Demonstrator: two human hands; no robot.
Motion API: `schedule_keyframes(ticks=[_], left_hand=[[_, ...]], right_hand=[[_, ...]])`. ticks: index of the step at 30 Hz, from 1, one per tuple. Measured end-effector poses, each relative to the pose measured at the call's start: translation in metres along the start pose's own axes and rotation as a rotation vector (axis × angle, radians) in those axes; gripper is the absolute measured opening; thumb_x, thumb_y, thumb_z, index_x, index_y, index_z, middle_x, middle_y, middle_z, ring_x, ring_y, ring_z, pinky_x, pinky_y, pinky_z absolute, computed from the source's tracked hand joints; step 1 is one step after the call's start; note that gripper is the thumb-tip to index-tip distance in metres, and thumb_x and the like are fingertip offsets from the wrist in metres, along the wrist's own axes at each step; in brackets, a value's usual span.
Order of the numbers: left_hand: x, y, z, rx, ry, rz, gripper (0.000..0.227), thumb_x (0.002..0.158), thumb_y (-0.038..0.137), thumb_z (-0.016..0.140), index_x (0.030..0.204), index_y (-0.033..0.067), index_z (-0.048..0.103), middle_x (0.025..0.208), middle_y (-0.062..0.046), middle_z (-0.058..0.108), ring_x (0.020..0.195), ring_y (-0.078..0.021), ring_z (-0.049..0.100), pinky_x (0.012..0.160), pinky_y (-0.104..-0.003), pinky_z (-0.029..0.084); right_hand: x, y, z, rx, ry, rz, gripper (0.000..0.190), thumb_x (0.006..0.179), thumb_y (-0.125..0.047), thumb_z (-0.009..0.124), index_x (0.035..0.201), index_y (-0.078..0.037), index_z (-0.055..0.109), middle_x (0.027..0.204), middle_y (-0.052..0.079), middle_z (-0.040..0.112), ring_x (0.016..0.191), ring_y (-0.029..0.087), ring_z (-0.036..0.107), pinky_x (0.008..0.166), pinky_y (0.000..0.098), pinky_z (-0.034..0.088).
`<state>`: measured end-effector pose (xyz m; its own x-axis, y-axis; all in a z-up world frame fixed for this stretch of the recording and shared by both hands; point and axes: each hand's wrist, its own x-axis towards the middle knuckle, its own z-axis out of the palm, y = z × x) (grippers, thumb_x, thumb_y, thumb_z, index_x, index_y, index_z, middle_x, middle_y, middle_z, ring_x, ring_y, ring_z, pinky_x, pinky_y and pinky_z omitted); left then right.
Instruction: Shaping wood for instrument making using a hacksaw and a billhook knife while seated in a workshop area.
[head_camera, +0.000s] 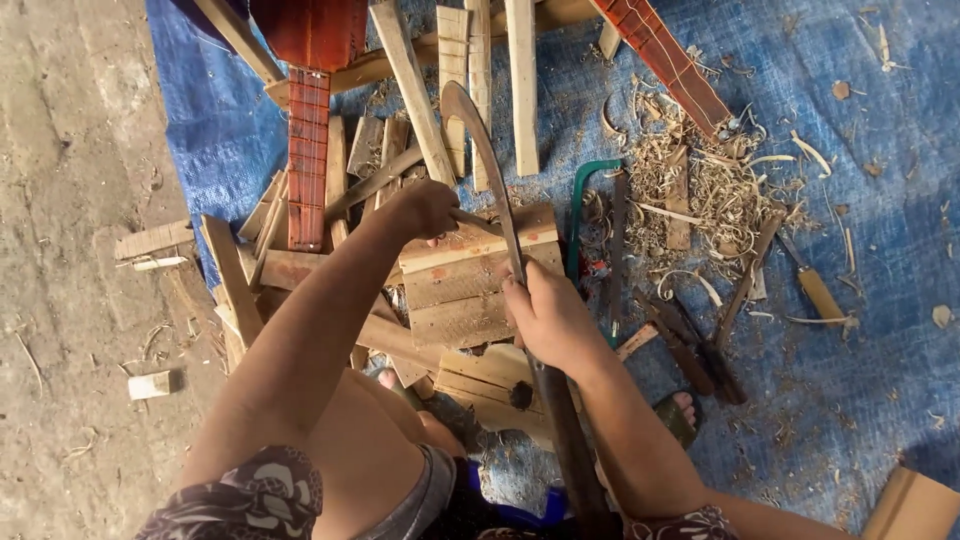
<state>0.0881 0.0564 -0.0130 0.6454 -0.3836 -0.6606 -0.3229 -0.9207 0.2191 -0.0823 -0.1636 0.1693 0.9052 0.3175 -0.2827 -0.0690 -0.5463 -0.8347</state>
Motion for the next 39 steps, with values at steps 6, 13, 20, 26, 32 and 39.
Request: schedule_keyframes(ticks=[6, 13, 20, 26, 32, 39], left_hand=[[-0.012, 0.007, -0.005, 1.004, 0.112, 0.318, 0.016, 0.099, 0.046, 0.056, 0.104, 0.0335, 0.065, 0.089, 0.030, 0.072, 0.087, 0.0063, 0.070, 0.083, -0.025, 0.055], [-0.009, -0.008, 0.015, 0.722, 0.192, 0.270, 0.013, 0.098, 0.027, 0.058, 0.090, 0.0247, 0.068, 0.080, 0.011, 0.074, 0.088, -0.0111, 0.075, 0.081, -0.038, 0.052], [-0.010, -0.020, 0.004, 0.028, 0.039, 0.202, 0.015, 0.092, 0.021, 0.050, 0.086, 0.0204, 0.064, 0.080, 0.010, 0.071, 0.089, -0.0144, 0.072, 0.082, -0.036, 0.052], [0.060, -0.061, 0.080, 0.851, 0.142, 0.416, 0.015, 0.099, 0.032, 0.045, 0.099, 0.0232, 0.057, 0.094, 0.011, 0.055, 0.092, -0.0158, 0.062, 0.084, -0.043, 0.057], [0.073, -0.063, 0.079, 0.775, 0.074, 0.424, 0.019, 0.097, 0.028, 0.043, 0.108, 0.0201, 0.057, 0.098, 0.008, 0.054, 0.092, -0.0205, 0.061, 0.084, -0.048, 0.057], [0.063, -0.056, 0.049, 0.760, 0.017, 0.375, 0.024, 0.099, 0.021, 0.041, 0.116, 0.0146, 0.057, 0.099, 0.006, 0.060, 0.096, -0.0259, 0.065, 0.089, -0.050, 0.054]], right_hand=[[0.075, 0.189, 0.096, -0.255, -0.135, 0.219, 0.044, 0.108, -0.026, 0.033, 0.102, 0.007, 0.061, 0.076, 0.024, 0.066, 0.067, 0.034, 0.068, 0.057, 0.0395, 0.052], [0.027, 0.076, 0.048, -0.133, -0.106, 0.113, 0.038, 0.105, -0.022, 0.038, 0.096, 0.005, 0.063, 0.070, 0.021, 0.064, 0.060, 0.032, 0.066, 0.053, 0.0346, 0.050], [0.062, 0.160, 0.086, -0.270, -0.144, 0.174, 0.041, 0.104, -0.023, 0.041, 0.121, 0.010, 0.058, 0.085, 0.025, 0.066, 0.077, 0.037, 0.070, 0.058, 0.0405, 0.054], [0.069, 0.213, 0.102, -0.084, -0.161, 0.244, 0.029, 0.103, -0.020, 0.038, 0.087, -0.002, 0.055, 0.063, 0.011, 0.058, 0.056, 0.024, 0.062, 0.054, 0.0334, 0.049], [0.011, 0.057, 0.041, -0.092, -0.114, 0.109, 0.031, 0.104, -0.022, 0.042, 0.098, 0.001, 0.060, 0.077, 0.023, 0.066, 0.076, 0.039, 0.070, 0.065, 0.0457, 0.055], [0.085, 0.229, 0.107, -0.280, -0.150, 0.266, 0.040, 0.104, -0.025, 0.033, 0.104, 0.002, 0.062, 0.069, 0.012, 0.063, 0.056, 0.025, 0.062, 0.051, 0.0340, 0.049]])
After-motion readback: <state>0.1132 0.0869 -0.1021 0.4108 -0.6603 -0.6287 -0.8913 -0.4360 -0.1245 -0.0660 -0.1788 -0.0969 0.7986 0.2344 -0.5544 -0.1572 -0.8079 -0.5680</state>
